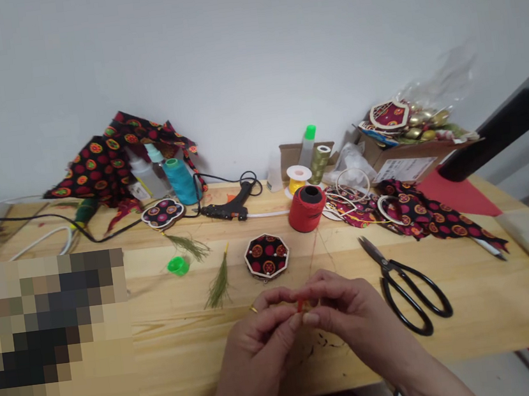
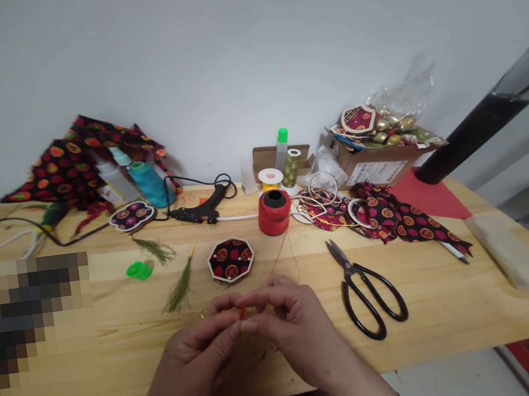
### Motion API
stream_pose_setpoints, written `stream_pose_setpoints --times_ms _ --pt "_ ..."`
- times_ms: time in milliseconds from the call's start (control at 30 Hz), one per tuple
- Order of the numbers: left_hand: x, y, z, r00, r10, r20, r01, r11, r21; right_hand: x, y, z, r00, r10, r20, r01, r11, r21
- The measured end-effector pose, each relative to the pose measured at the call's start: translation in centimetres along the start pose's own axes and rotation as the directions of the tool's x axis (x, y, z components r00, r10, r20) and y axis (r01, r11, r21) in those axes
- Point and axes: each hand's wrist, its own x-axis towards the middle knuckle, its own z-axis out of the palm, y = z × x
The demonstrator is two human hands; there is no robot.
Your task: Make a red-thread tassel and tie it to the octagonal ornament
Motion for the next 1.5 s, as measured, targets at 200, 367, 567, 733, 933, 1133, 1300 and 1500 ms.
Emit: stream_pose_setpoints --times_ms 200,367,567,733,933,1133,1300,1500 --pt "0.1 0.1 -0.2 0.99 0.029 0.136 -0.044 0.993 0.111 0.3 -0.1 0.2 0.997 0.076 -0.01 -0.075 0.994 0.074" --pt "0.2 0.1 -0.2 0.986 0.044 0.163 -0.068 0.987 0.144 0.2 0.0 0.2 0.996 0.089 -0.023 -0.087 0.992 0.089" --pt "0.2 0.2 0.0 0.987 0.03 0.157 -0.046 0.994 0.101 0.1 0.4 0.2 0.996 0.042 -0.075 -0.041 0.999 0.004" --pt "0.1 0.6 0.0 0.982 -0.131 0.135 0.113 0.984 0.137 0.1 0.3 0.4 0.995 -0.037 -0.091 0.03 0.996 -0.08" --pt "0.7 1.3 0.3 0.96 -0.193 0.205 0.191 0.981 0.027 0.7 -0.4 0.2 0.993 -0.065 -0.098 0.059 0.996 -0.065" --pt "1.5 2.0 0.7 0.949 -0.193 0.248 0.206 0.978 -0.024 1.8 -1.9 -0.4 0.982 -0.15 -0.116 0.133 0.981 -0.143" --pt "2.5 3.0 1.5 0.96 -0.196 0.198 0.22 0.969 -0.109 2.9 -3.2 -1.0 0.967 -0.212 -0.143 0.179 0.96 -0.215" --pt "2.9 3.5 2.0 0.976 -0.192 0.104 0.207 0.966 -0.155 4.0 -4.5 -1.6 0.941 -0.3 -0.155 0.253 0.931 -0.262"
